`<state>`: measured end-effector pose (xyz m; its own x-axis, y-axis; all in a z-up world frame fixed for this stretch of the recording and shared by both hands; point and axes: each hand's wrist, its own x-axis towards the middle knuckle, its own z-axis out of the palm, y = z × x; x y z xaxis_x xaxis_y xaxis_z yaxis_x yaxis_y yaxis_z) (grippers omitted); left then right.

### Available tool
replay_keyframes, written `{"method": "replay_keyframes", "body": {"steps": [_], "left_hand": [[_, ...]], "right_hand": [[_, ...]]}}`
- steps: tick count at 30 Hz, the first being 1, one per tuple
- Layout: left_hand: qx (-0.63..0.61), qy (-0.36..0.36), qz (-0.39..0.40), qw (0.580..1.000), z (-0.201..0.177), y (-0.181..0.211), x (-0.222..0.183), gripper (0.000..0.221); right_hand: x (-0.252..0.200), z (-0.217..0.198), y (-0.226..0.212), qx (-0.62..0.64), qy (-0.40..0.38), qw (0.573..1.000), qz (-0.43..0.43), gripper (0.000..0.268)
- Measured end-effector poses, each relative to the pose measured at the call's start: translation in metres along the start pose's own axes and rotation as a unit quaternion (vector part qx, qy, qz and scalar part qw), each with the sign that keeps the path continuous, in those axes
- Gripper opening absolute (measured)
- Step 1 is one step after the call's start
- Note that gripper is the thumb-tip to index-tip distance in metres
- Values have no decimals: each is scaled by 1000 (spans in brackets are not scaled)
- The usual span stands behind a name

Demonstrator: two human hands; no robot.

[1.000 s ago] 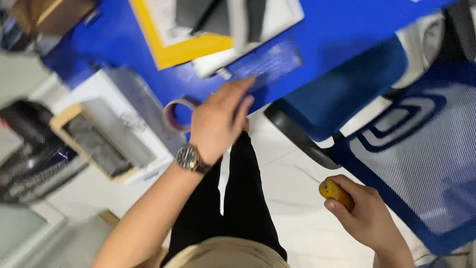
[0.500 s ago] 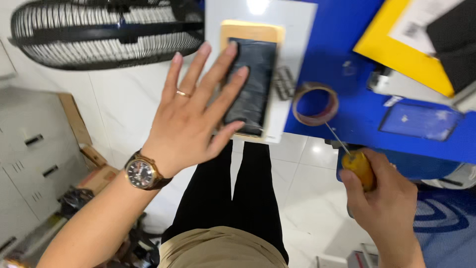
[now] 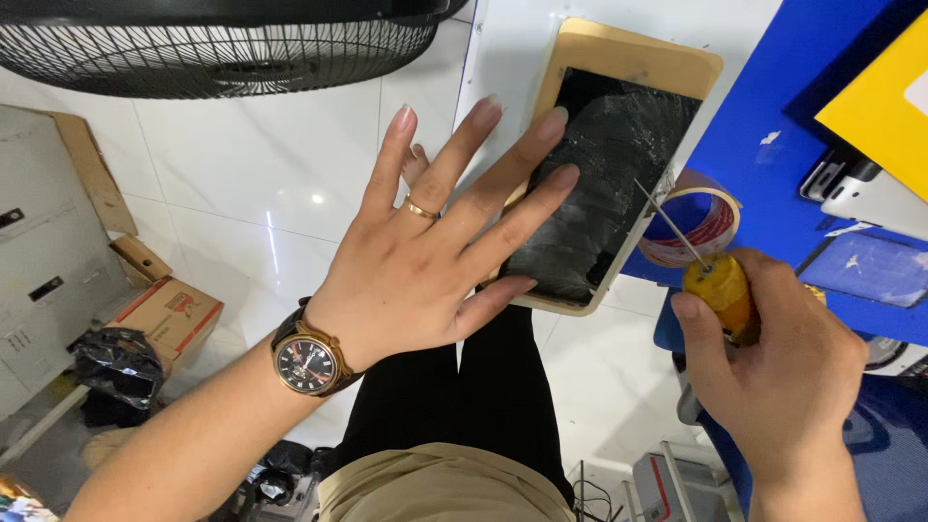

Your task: The person uses a screwdriver to scrape and pry at the screen of a smartphone that is mounted on a white stand. They repeatedly scrape the surface and edges of the screen, occasionally moving a separate screen component on the blue table.

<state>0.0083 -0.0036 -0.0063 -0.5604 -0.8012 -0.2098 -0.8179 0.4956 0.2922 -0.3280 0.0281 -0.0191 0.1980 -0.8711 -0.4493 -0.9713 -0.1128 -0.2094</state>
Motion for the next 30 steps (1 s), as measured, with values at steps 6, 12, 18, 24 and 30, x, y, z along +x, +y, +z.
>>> {"method": "replay_keyframes", "body": {"steps": [6, 12, 18, 24, 30], "left_hand": [[0, 1, 7, 1000, 0, 1, 2, 81], [3, 8, 0, 1000, 1, 3, 5, 67], [32, -10, -33, 999, 7, 10, 6, 71], [32, -15, -47, 998, 8, 12, 4, 70], [25, -24, -55, 998, 7, 13, 4, 70]], "right_hand": [[-4, -5, -6, 7, -4, 1000, 26, 47], [-7, -4, 0, -57, -11, 998, 1, 46], [-4, -5, 3, -87, -48, 995, -16, 53], [-3, -7, 2, -72, -43, 996, -32, 48], [-3, -6, 3, -74, -67, 995, -30, 52]]}}
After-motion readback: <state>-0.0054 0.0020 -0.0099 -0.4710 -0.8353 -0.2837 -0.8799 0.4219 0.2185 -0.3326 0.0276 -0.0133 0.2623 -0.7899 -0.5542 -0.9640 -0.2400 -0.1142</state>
